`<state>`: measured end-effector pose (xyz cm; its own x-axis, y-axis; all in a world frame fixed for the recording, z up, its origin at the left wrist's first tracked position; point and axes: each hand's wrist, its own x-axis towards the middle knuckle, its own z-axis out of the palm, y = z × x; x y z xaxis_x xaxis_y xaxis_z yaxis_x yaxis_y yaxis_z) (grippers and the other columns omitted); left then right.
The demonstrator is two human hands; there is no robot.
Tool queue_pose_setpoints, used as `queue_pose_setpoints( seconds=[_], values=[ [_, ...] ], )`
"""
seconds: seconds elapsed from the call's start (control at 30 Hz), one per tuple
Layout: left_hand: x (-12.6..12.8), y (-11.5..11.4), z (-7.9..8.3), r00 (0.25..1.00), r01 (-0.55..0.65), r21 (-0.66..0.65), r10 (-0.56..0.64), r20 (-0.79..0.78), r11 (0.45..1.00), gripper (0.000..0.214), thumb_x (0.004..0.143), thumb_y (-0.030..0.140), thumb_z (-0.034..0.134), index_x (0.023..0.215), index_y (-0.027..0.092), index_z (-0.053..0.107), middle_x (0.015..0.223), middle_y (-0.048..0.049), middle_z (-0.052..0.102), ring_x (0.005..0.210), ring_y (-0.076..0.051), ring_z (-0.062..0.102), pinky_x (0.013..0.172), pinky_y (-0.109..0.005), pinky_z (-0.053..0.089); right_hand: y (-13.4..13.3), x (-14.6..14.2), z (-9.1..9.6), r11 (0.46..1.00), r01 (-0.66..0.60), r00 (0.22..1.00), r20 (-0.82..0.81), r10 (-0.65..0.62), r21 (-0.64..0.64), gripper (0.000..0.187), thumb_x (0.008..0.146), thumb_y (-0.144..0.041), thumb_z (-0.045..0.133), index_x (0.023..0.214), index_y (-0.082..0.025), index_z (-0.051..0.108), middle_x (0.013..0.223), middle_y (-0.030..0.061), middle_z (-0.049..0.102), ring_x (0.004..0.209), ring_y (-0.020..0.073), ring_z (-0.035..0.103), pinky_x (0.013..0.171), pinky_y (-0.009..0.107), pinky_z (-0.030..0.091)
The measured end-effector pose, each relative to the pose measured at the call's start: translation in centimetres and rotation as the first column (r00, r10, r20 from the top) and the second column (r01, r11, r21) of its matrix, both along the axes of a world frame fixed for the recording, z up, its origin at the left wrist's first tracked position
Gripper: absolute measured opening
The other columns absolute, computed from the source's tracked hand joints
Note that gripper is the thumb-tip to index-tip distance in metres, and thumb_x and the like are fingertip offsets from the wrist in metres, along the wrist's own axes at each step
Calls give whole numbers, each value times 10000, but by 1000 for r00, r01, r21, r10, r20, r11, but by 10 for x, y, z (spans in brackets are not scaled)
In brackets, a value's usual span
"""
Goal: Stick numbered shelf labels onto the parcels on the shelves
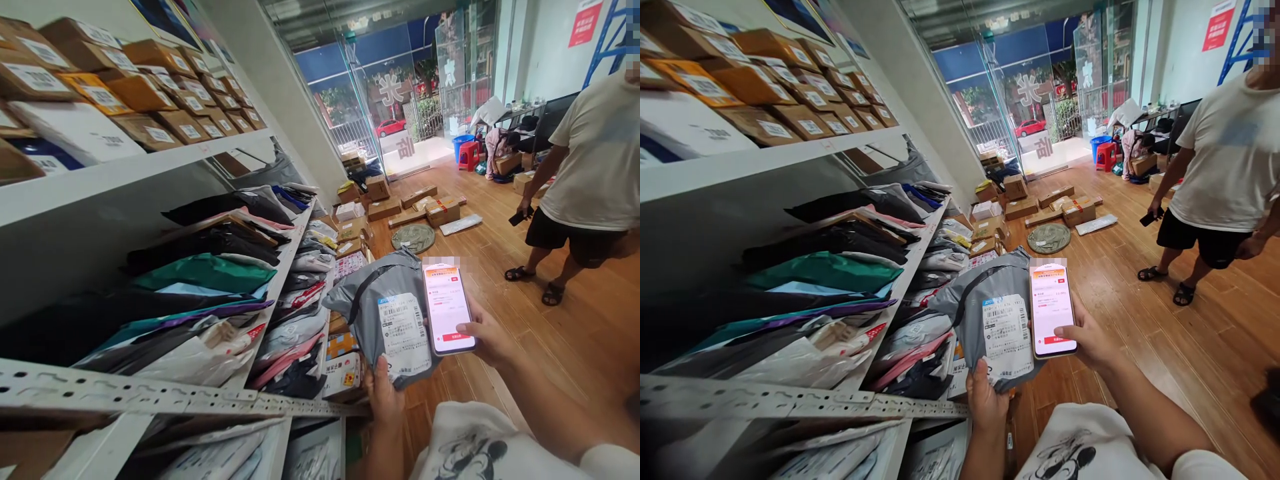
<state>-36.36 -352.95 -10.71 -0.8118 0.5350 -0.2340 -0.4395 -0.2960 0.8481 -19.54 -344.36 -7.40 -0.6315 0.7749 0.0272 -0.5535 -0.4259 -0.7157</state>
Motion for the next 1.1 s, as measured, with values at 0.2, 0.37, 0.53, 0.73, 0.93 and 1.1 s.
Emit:
queue_pose_setpoints(
  seconds=[0.2, 0.37, 0.53, 0.73, 0.93, 1.1],
  values=[
    [1, -1, -4, 1000, -4, -18, 3, -17, 1000, 664, 404, 577, 862, 923, 190, 719, 827, -91, 772, 913, -342, 725, 726, -406, 590, -4, 5, 6, 1000, 5, 1000, 18, -5, 5, 880, 640, -246, 814, 1405, -267, 378, 1215, 122, 692, 1059, 302, 691, 858, 444, 565],
    [-2, -2, -6, 1000, 23, -35, -24, -10, 999, 659, 389, 574, 865, 907, 191, 728, 804, -89, 771, 828, -326, 730, 709, -409, 589, -7, 5, 6, 1000, -13, 1000, 22, 13, 20, 862, 665, -250, 802, 1420, -274, 387, 1242, 116, 678, 1102, 296, 672, 932, 473, 533],
    [-3, 1, -3, 999, 23, -42, -25, -31, 999, 588, 411, 570, 857, 835, 191, 711, 791, -80, 770, 757, -288, 730, 701, -385, 588, -2, 6, 8, 997, 67, 997, -51, -65, 34, 947, 685, -349, 771, 1500, -299, 291, 1217, 110, 692, 1068, 307, 680, 870, 461, 550],
    [-5, 4, 4, 1000, 9, -60, -8, 20, 998, 597, 329, 568, 885, 732, 178, 677, 744, -62, 759, 727, -264, 729, 649, -336, 595, 7, 23, 20, 985, 173, 983, -65, -172, 9, 851, 714, -374, 715, 1474, -274, 344, 1321, 130, 634, 1159, 326, 637, 896, 452, 547],
    [-13, 2, -2, 999, 10, -96, -5, 54, 995, 603, 305, 536, 891, 740, 180, 673, 731, -52, 749, 714, -258, 721, 602, -310, 585, 1, 27, 10, 995, 95, 995, -7, -95, -17, 913, 659, -420, 740, 1471, -260, 355, 1287, 139, 651, 1061, 332, 681, 887, 476, 537],
    [-24, 3, -18, 996, 2, -97, -10, -86, 995, 550, 456, 524, 855, 851, 185, 676, 771, -70, 747, 800, -296, 726, 656, -356, 591, 1, 22, 6, 999, 6, 999, -49, -7, -32, 962, 639, -423, 751, 1487, -248, 331, 1231, 137, 680, 984, 321, 710, 875, 460, 534]
  ],
)
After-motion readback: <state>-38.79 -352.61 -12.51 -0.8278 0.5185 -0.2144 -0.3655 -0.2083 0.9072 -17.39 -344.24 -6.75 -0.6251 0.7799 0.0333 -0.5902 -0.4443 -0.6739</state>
